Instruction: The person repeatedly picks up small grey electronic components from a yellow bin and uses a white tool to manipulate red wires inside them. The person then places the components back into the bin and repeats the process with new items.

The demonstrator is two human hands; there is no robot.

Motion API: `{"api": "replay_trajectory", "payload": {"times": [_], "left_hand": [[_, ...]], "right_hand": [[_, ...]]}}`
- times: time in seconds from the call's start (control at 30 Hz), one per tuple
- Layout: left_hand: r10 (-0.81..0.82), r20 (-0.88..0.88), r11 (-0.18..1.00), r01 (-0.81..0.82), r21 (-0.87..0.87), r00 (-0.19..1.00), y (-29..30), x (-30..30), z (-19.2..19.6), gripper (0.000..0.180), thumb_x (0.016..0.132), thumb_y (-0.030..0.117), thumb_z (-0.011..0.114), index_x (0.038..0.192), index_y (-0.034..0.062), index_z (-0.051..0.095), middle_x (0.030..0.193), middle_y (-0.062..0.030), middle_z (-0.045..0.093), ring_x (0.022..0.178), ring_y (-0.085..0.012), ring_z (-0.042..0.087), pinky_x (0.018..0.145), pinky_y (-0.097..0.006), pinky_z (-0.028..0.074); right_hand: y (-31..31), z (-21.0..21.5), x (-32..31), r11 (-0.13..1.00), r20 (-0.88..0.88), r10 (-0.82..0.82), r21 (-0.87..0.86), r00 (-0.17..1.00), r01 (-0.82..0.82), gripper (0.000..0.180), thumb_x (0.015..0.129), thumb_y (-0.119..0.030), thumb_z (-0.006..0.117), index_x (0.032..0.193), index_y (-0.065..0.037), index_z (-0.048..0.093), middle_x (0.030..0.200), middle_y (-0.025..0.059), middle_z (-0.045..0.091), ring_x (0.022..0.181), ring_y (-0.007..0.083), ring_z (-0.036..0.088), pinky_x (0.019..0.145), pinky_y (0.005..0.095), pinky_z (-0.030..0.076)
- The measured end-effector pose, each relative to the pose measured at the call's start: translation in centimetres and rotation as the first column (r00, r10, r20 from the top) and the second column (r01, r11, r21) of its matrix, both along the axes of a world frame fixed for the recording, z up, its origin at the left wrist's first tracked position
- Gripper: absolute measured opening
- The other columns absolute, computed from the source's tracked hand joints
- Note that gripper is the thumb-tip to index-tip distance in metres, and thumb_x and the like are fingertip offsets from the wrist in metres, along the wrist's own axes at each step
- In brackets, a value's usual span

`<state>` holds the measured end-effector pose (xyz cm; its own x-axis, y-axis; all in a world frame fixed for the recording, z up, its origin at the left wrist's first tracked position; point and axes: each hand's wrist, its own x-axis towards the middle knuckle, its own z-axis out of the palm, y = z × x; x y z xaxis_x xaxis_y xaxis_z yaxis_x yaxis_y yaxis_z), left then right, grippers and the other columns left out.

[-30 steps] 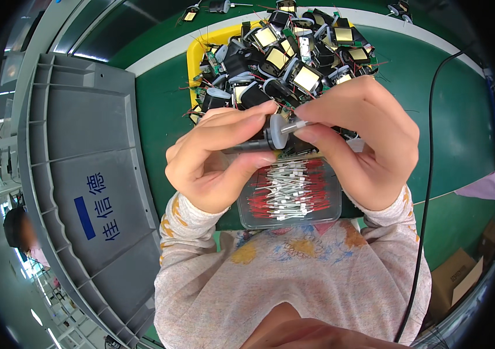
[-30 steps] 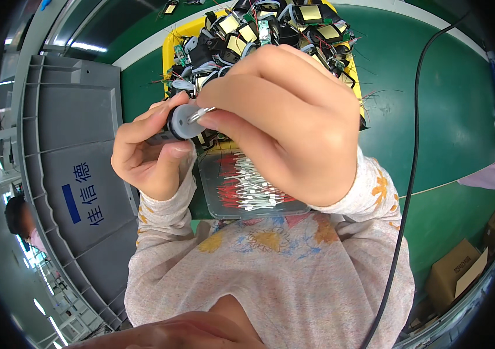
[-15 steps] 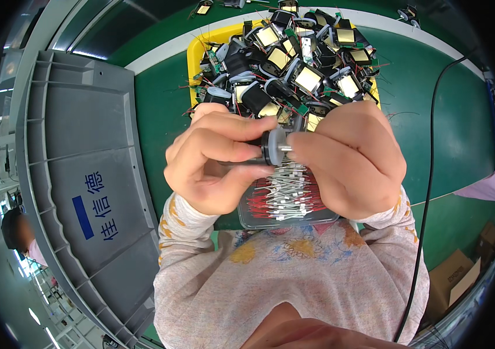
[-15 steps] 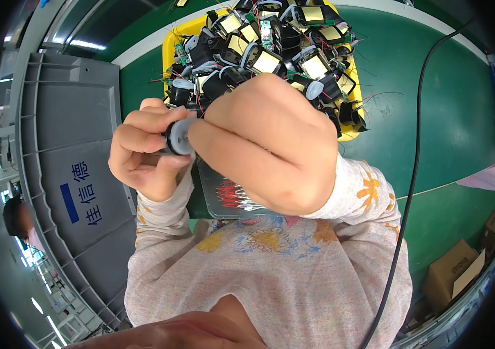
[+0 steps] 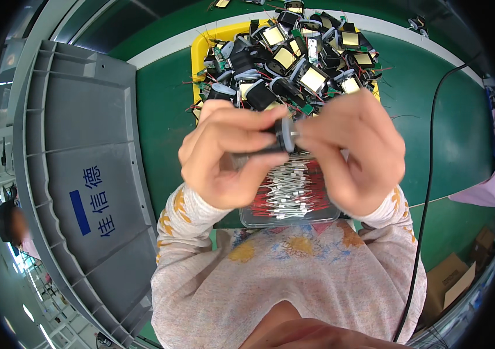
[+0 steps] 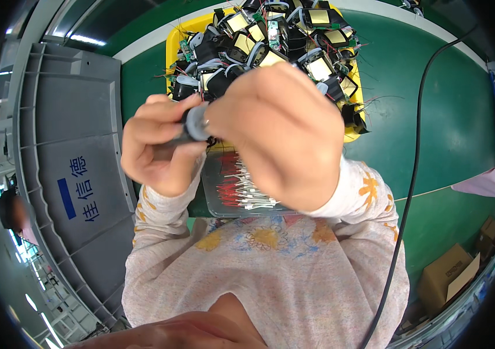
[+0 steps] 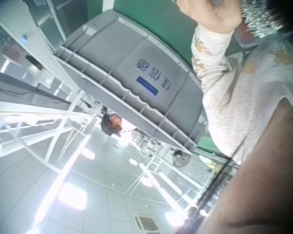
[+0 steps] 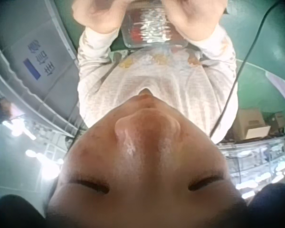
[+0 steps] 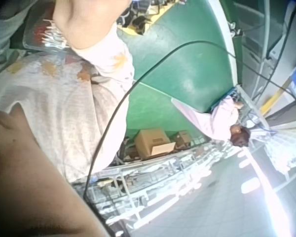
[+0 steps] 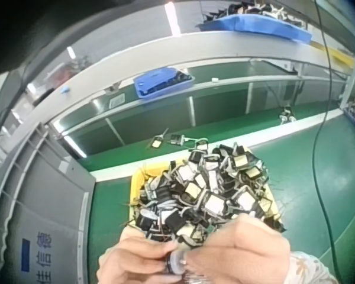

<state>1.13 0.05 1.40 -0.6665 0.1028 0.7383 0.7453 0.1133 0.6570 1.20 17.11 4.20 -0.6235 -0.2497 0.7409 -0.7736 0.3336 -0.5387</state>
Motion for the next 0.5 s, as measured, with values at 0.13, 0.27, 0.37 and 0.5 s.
{"api": "replay_trajectory", "payload": {"times": [0.13,0.27,0.37,0.5], "left_hand": [[-0.140,0.314,0.976,0.078,0.202,0.939,0.4,-0.4,-0.6,0.025,0.064,-0.002,0.072,0.080,0.0003,0.052,0.097,-0.0183,0.061,0.087,-0.0212,0.059,0.077,-0.030,0.045],[-0.448,0.473,0.810,0.121,0.573,0.759,0.0,-0.9,0.2,0.020,0.071,-0.005,0.064,0.084,0.0007,0.049,0.105,-0.0182,0.056,0.095,-0.0203,0.056,0.084,-0.033,0.045],[-0.511,0.468,0.719,0.059,0.692,0.721,-0.1,-1.1,0.5,0.018,0.073,-0.006,0.061,0.081,0.0023,0.047,0.108,-0.0180,0.054,0.097,-0.0195,0.055,0.086,-0.034,0.045],[-0.514,0.450,0.692,0.043,0.721,0.731,-0.1,-0.9,0.2,0.018,0.073,-0.005,0.062,0.077,0.0037,0.047,0.107,-0.0169,0.054,0.099,-0.0194,0.054,0.086,-0.033,0.044]], "right_hand": [[0.5,1.0,-1.7,0.998,0.282,0.056,0.019,0.958,-0.064,0.016,0.063,0.006,0.065,0.078,0.002,0.062,0.074,0.0080,0.056,0.063,0.0151,0.053,0.057,0.0240,0.043],[1.4,2.5,-3.5,0.982,0.437,0.139,-0.174,0.888,-0.068,0.030,0.070,-0.006,0.068,0.099,-0.003,0.061,0.084,0.0038,0.060,0.079,0.0106,0.056,0.065,0.0224,0.046],[0.7,2.4,-3.6,0.893,0.470,0.230,-0.450,0.852,0.006,0.033,0.080,-0.008,0.060,0.111,0.000,0.052,0.091,0.0058,0.060,0.083,0.0108,0.055,0.071,0.0216,0.044],[-1.8,1.0,-3.7,0.890,0.488,0.345,-0.442,0.802,-0.114,0.038,0.075,-0.005,0.064,0.110,-0.001,0.051,0.091,0.0054,0.062,0.088,0.0122,0.058,0.080,0.0280,0.044]]}}
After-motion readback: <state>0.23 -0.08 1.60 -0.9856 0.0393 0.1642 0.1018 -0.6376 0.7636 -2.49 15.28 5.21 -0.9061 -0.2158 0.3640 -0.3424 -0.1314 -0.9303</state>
